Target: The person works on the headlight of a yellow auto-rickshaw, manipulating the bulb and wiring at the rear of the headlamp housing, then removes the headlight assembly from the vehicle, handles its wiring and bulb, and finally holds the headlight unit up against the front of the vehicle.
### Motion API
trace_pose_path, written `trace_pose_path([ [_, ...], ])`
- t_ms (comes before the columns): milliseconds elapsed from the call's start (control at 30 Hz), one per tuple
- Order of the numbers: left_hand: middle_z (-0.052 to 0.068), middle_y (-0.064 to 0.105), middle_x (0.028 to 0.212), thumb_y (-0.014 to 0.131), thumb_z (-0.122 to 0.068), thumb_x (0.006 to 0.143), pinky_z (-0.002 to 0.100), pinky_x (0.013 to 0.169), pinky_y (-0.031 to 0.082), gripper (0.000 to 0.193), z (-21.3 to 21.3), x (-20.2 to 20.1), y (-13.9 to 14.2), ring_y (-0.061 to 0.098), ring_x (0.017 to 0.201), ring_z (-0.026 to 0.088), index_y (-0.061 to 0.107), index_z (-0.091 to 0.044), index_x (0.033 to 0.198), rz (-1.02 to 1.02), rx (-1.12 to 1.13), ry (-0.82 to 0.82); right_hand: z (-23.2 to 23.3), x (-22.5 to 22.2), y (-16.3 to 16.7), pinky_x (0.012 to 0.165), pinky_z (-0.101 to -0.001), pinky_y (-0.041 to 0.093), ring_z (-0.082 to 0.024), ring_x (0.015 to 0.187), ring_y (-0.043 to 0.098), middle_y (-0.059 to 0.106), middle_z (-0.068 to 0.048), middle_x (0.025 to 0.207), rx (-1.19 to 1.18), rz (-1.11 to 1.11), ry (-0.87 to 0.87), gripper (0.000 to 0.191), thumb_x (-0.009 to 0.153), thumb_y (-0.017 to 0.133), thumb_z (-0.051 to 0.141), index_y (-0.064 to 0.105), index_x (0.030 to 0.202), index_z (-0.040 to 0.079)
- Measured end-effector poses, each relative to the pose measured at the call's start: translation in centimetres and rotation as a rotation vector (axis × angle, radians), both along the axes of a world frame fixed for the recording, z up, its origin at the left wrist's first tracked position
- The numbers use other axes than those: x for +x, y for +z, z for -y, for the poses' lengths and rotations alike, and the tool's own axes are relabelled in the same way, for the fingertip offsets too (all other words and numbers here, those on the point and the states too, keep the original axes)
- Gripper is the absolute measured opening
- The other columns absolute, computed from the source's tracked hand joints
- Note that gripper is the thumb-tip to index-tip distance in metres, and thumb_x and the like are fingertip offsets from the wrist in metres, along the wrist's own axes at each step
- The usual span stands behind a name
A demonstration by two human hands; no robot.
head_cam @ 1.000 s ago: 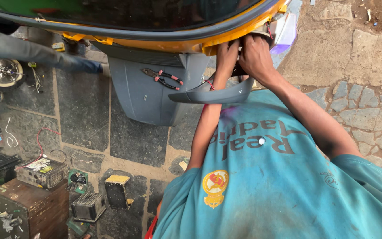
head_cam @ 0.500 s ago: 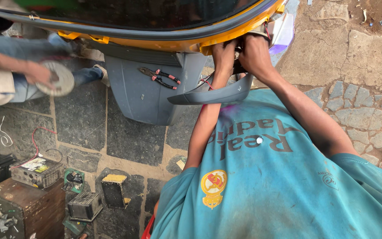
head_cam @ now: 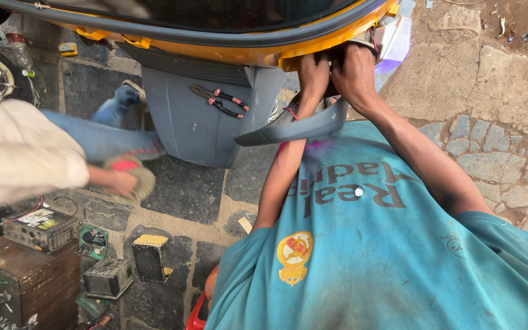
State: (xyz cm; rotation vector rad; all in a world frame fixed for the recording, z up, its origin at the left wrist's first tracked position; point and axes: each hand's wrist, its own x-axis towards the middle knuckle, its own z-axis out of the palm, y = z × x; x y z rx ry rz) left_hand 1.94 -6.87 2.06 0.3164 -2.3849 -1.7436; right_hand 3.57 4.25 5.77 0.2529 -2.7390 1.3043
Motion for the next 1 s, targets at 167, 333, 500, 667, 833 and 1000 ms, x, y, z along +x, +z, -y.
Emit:
trace_pose_path([
  [167,0.034,0.064,0.120,0.055,-0.020,0.093,0.053,0.097,0.044,0.036,0.2,0.0,0.2,0.055,0.114,0.054,0.065,0.005,0.118,0.082,-0.063,-0.053,0.3,0.3,0.0,0.075,-0.0579,0.050,-0.054,0.083,0.061,0.065,-0.033,0.088,0.024,-0.047,0.015,0.018,0.090,0.062,-0.001,0.071,0.104,-0.007],
  [333,0.032,0.067,0.115,0.053,-0.019,0.092,0.053,0.094,0.046,0.033,0.7,0.0,0.2,0.057,0.112,0.052,0.067,0.002,0.113,0.148,-0.073,-0.073,0.5,0.3,-1.1,0.077,-0.0573,0.050,-0.053,0.085,0.061,0.065,-0.033,0.090,0.071,-0.137,0.092,0.023,0.084,0.061,-0.004,0.071,0.105,-0.008],
  [500,0.032,0.068,0.116,0.053,-0.020,0.090,0.053,0.097,0.045,0.034,1.0,-0.3,-0.2,0.057,0.113,0.052,0.067,0.002,0.112,0.136,-0.094,-0.078,0.0,-0.2,-2.3,0.078,-0.0546,0.053,-0.051,0.085,0.064,0.065,-0.032,0.090,0.000,-0.043,0.122,0.030,0.080,0.057,-0.005,0.072,0.107,-0.007],
  [667,0.035,0.064,0.121,0.052,-0.017,0.084,0.054,0.101,0.042,0.041,1.1,-0.5,-0.6,0.055,0.115,0.054,0.065,0.005,0.116,0.163,-0.129,-0.039,0.0,-0.5,-3.2,0.081,-0.0535,0.054,-0.049,0.090,0.064,0.066,-0.031,0.095,-0.045,-0.060,0.185,0.032,0.080,0.054,-0.005,0.070,0.108,-0.007],
  [833,0.032,0.066,0.121,0.051,-0.015,0.085,0.051,0.102,0.044,0.041,1.2,-0.1,-1.0,0.057,0.116,0.051,0.064,0.005,0.118,0.089,0.053,-0.056,0.3,-0.5,-3.9,0.079,-0.0581,0.045,-0.051,0.089,0.056,0.061,-0.032,0.096,0.233,-0.096,0.194,0.024,0.088,0.063,-0.001,0.066,0.111,-0.008],
  [1000,0.032,0.065,0.120,0.054,-0.015,0.091,0.051,0.101,0.043,0.034,1.1,-0.1,-1.2,0.056,0.116,0.052,0.066,0.004,0.117,0.056,-0.053,-0.018,0.6,-0.3,-3.8,0.079,-0.0565,0.049,-0.051,0.090,0.060,0.065,-0.032,0.101,0.171,-0.159,0.176,0.027,0.084,0.060,-0.003,0.067,0.109,-0.007],
])
